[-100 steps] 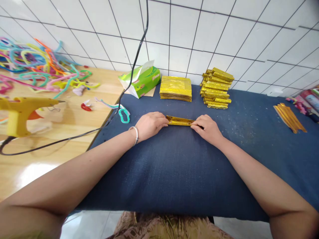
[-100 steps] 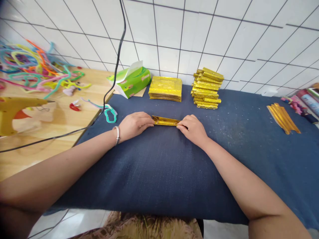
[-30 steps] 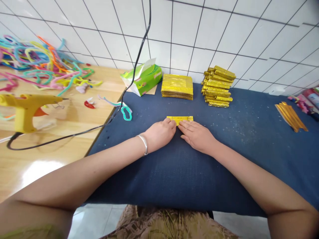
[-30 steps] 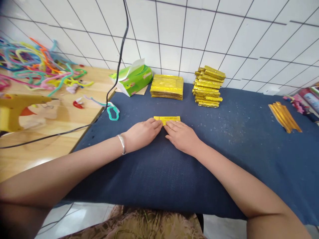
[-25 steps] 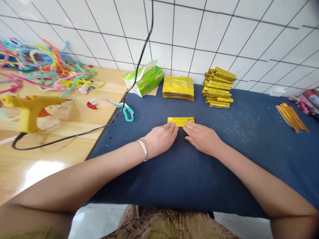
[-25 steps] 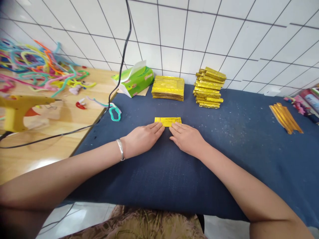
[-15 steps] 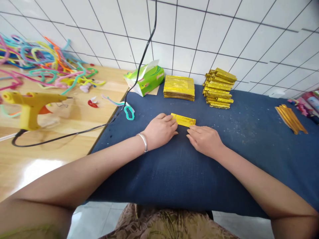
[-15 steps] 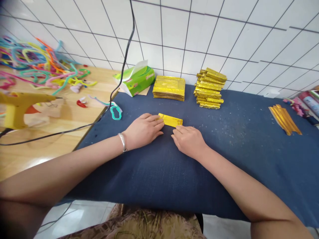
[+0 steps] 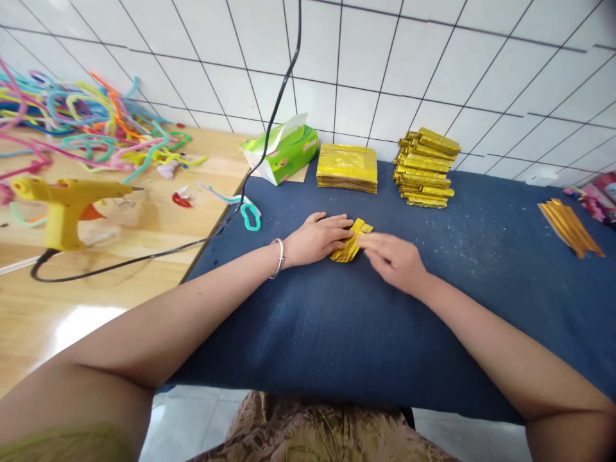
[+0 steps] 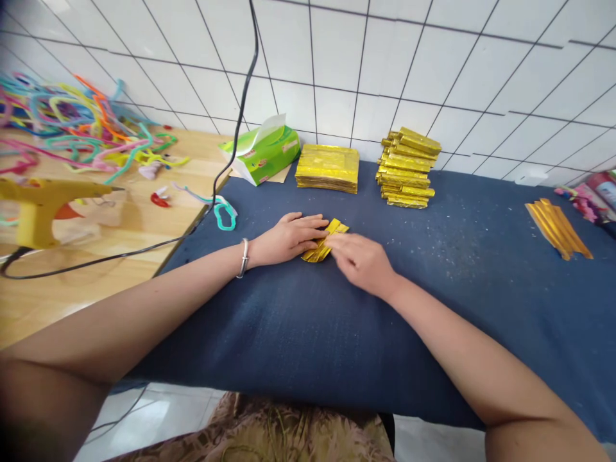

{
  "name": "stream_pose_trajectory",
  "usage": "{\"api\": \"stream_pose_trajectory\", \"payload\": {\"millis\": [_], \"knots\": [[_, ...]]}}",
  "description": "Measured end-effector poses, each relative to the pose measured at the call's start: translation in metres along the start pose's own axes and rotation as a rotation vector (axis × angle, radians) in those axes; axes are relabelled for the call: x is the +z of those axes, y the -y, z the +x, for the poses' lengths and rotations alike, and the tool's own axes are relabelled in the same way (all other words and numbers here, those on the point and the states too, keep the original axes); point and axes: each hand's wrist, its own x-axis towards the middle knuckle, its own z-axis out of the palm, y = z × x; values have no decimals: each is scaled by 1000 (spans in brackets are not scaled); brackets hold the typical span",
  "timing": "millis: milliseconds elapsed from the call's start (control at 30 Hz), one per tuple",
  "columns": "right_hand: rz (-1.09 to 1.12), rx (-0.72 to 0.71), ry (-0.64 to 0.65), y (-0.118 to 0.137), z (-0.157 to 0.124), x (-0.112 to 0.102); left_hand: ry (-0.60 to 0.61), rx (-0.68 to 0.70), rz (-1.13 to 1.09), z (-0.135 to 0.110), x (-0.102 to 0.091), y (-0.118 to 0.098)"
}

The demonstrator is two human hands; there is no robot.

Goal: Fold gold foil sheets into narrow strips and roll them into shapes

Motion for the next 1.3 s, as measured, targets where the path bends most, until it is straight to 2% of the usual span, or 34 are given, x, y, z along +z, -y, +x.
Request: {"api": "stream_pose_trajectory", "payload": {"millis": [67,167,233,433,533,633,767,900,1100,1300], "knots": [[-80,62,17,-23,3,-2,-20,31,-1,0,-1,-1],[-118,2,203,-47,6,-3,-59,51,10,-1,-4,-5],[-133,-26,258,-53,7,-3,-83,61,36,-1,-7,-8],[-107,-41,169,-33,7,-1,-144,64,149,-2,-14,2],[-84,-58,165,-27,5,0,-103,77,84,-3,-14,13],[-102,-33,131,-33,5,-1,-18,96,19,-7,-20,18],[-138,-28,124,-47,6,-2,98,61,31,-13,-41,8],[-162,-56,137,-50,10,1,176,3,114,-18,-56,-10],[-289,-76,85,-45,11,7,148,4,271,-20,-47,-26],[-245,-96,61,-41,8,3,84,48,337,-20,-40,-18]]}}
